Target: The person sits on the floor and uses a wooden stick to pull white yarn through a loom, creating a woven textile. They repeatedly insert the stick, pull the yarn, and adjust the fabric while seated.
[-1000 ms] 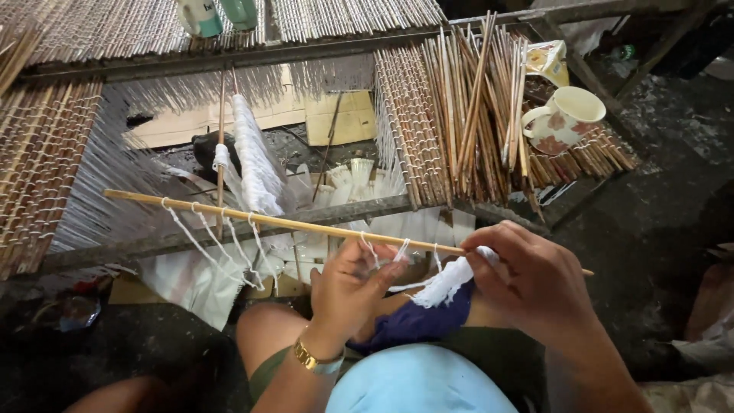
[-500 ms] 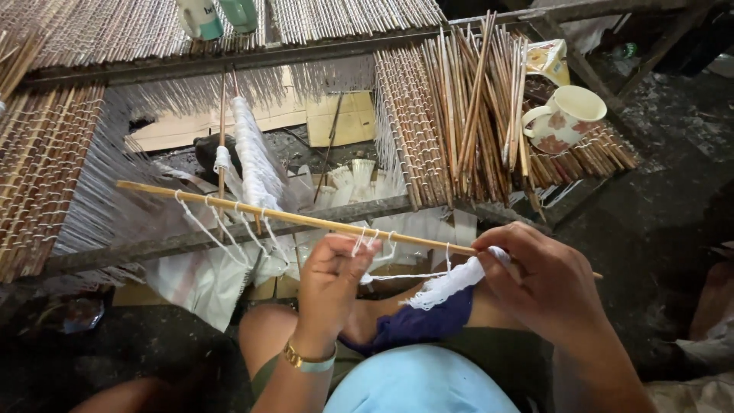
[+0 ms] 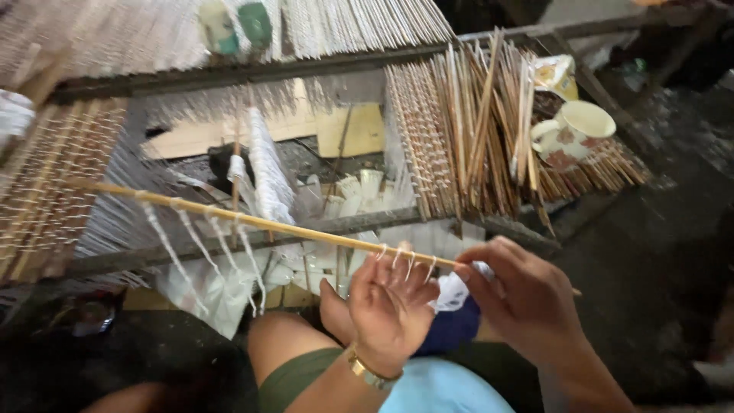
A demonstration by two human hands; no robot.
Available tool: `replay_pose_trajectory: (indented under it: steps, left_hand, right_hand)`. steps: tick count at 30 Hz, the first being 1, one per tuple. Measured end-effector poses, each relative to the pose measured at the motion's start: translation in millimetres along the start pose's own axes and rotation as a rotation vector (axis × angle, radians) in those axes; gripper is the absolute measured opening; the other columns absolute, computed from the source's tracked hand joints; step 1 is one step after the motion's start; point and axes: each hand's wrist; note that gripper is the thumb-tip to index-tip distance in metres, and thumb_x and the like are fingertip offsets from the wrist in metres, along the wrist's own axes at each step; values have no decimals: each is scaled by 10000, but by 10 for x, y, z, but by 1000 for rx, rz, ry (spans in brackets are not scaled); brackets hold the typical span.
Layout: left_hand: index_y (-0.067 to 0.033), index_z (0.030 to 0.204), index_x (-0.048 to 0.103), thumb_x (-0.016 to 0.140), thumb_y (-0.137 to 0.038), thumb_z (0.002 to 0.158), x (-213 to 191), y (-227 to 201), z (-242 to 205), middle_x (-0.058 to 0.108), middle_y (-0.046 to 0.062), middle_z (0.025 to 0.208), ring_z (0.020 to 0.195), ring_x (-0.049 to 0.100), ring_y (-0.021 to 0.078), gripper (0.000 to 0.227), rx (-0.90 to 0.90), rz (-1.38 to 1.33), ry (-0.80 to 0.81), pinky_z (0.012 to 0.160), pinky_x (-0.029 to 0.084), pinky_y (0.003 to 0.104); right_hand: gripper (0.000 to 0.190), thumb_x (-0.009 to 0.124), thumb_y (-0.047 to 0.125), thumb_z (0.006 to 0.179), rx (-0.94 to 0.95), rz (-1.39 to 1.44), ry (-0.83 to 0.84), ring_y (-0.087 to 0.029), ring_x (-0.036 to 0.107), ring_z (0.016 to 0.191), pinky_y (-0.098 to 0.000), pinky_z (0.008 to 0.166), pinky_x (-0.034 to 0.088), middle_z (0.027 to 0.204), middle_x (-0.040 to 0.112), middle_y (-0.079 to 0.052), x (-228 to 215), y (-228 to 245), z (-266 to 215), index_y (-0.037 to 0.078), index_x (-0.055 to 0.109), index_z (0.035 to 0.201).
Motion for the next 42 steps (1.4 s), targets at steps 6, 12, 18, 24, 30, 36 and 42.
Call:
replay_pose_trajectory:
  steps: [6, 12, 18, 24, 30, 36, 42]
  left_hand:
    - [-210, 1086, 645, 468, -422, 1083, 100, -435, 60, 449, -43, 805, 685, 356, 117, 275, 179, -98, 42, 597, 315, 248]
    - [-200, 1203, 628, 463, -436, 1099, 132, -503, 82, 457, -6, 841, 714, 413, 127, 306, 240, -151, 80, 632, 368, 256]
    - [-226, 1040, 632, 466, -337, 1099, -384, -542, 179, 512, -42, 800, 667, 442, 102, 208, 184, 62, 25, 617, 387, 231]
    - [-149, 703, 563, 529, -448, 1036, -1455, -599, -295, 460, -18, 661, 591, 457, 112, 448, 0, 176, -277, 565, 433, 245]
    - [-56, 953, 649, 563, -157, 1072, -752, -415, -341, 483, 11, 679, 521, 409, 100, 178, 148, 661, -827, 431, 273, 226]
    - [-126, 1461, 492, 443, -221, 1094, 795, -550, -13, 696, 24, 858, 606, 611, 202, 382, 575, 2278, 195, 438, 374, 349]
    - [-101, 1452, 511, 574, -48, 1025, 635, -566, 70, 691, 51, 911, 570, 533, 193, 435, 639, 2366, 215, 558, 456, 379]
  right_hand:
    - [121, 643, 352, 949, 41, -97, -87, -184, 696, 752, -351, 690, 499, 874, 705, 58, 51, -162, -51, 250, 699, 981]
    - [183, 635, 419, 918, 169, -238, -25, -156, 709, 733, -361, 663, 519, 951, 739, 92, -113, -277, -84, 303, 745, 1006]
    - [141, 671, 391, 895, 126, -298, -32, -195, 663, 580, -364, 655, 513, 901, 740, 58, -420, -316, 39, 286, 746, 951]
    - [122, 708, 135, 950, -8, -105, -165, -171, 525, 579, -308, 599, 386, 810, 692, -71, -768, -314, 131, 55, 765, 1022]
    - [138, 718, 150, 958, 54, -123, -159, -182, 571, 626, -307, 637, 427, 820, 669, -88, -734, -229, 87, 56, 769, 1046]
    - [132, 699, 320, 944, 162, -289, -80, -135, 599, 545, -297, 601, 450, 775, 668, 45, -631, -168, -21, 256, 779, 1027]
    - [145, 686, 355, 953, 154, -351, -78, -114, 621, 595, -290, 580, 432, 842, 690, 83, -540, -298, -97, 260, 769, 1024]
Point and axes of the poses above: each hand's wrist, its own z-axis towards the middle knuckle, its own x-axis out of the palm, y = z × x
